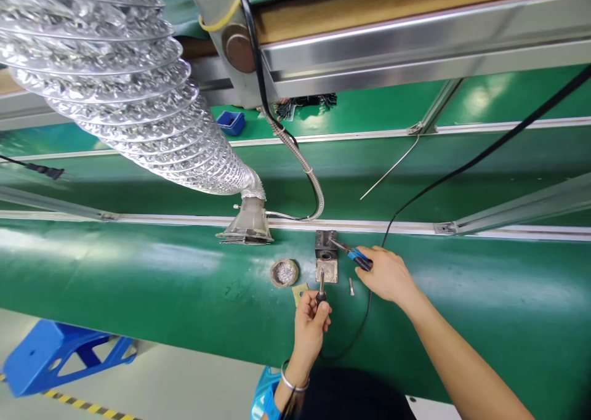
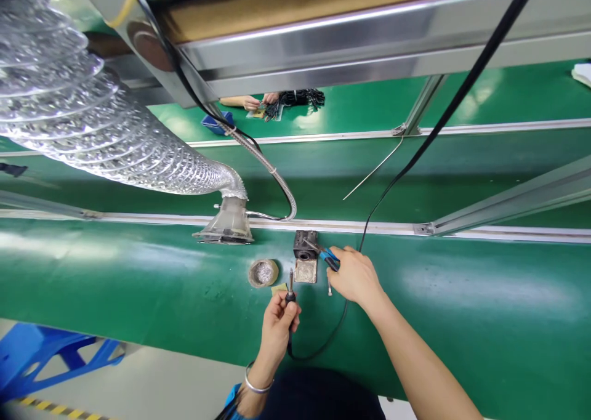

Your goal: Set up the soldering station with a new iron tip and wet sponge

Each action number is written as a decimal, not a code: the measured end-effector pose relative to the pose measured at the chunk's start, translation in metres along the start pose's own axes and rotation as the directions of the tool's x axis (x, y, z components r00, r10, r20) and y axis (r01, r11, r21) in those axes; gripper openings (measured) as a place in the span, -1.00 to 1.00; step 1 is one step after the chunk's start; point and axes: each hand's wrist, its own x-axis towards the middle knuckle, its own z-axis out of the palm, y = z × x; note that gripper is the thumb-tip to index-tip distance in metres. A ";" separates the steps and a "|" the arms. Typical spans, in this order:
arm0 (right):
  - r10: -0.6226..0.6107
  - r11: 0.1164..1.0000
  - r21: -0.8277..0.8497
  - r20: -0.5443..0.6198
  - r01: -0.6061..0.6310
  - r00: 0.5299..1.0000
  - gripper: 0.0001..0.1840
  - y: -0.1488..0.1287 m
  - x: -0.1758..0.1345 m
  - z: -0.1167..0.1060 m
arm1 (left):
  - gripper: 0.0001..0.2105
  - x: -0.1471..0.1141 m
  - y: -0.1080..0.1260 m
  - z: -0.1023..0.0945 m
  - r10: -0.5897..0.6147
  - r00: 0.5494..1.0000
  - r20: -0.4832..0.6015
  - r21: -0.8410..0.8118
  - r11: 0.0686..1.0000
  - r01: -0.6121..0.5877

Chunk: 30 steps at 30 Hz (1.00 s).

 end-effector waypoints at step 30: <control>0.080 0.992 -0.098 0.014 -0.079 0.997 -0.70 0.021 0.024 0.023 | -0.63 -0.004 0.002 -0.008 0.042 0.999 -0.018 -0.058 0.997 -0.043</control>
